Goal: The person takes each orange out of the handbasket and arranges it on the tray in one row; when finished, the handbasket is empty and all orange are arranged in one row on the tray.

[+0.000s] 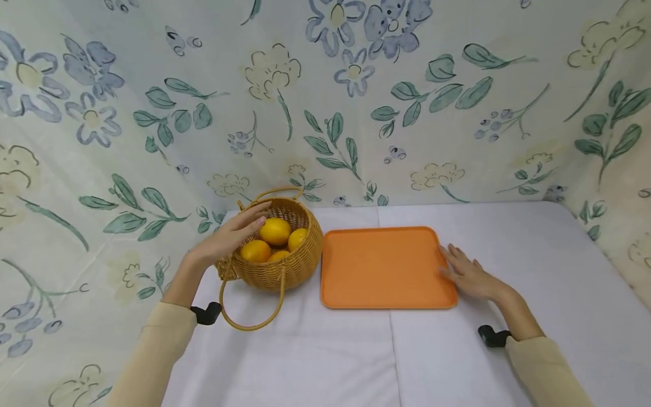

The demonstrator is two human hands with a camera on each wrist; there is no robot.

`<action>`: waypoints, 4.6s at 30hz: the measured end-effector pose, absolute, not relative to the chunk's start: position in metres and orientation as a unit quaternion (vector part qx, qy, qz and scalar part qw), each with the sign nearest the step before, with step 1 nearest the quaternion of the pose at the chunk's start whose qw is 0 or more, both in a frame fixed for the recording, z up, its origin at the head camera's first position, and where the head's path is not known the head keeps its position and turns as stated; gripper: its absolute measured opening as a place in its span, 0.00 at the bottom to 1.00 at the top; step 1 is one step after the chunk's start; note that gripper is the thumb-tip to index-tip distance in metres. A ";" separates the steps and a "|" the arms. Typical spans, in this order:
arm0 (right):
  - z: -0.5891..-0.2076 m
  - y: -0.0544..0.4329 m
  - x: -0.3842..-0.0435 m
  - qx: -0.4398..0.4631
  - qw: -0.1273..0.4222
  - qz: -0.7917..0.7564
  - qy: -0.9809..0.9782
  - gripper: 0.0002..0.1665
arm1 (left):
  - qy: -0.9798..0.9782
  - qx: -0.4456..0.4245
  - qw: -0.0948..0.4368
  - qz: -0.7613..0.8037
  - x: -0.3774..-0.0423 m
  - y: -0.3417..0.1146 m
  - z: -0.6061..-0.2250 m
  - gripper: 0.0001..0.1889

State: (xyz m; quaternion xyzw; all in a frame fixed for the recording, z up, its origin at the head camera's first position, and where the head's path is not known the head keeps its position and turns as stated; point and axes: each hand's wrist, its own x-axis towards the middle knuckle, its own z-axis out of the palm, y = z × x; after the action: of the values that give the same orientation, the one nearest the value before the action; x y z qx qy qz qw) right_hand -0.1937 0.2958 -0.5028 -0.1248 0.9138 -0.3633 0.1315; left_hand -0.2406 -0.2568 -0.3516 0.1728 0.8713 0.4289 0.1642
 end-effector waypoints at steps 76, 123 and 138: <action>-0.501 0.290 -0.192 -0.118 0.128 -0.299 0.938 0.43 | 0.856 0.209 0.418 0.222 -0.363 -0.212 -0.338 0.26; -0.504 0.290 -0.188 -0.116 0.122 -0.307 0.937 0.42 | 0.776 0.143 0.540 0.293 -0.384 -0.208 -0.360 0.27; -0.502 0.288 -0.191 -0.117 0.115 -0.302 0.939 0.42 | 0.806 0.164 0.505 0.263 -0.382 -0.202 -0.369 0.27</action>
State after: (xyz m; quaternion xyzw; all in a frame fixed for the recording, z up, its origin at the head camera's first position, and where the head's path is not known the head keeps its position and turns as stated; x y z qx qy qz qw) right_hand -0.1913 0.2880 -0.5023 -0.1169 0.9393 -0.3017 0.1146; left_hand -0.3824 -0.2025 -0.3692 0.1635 0.8059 0.2629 0.5046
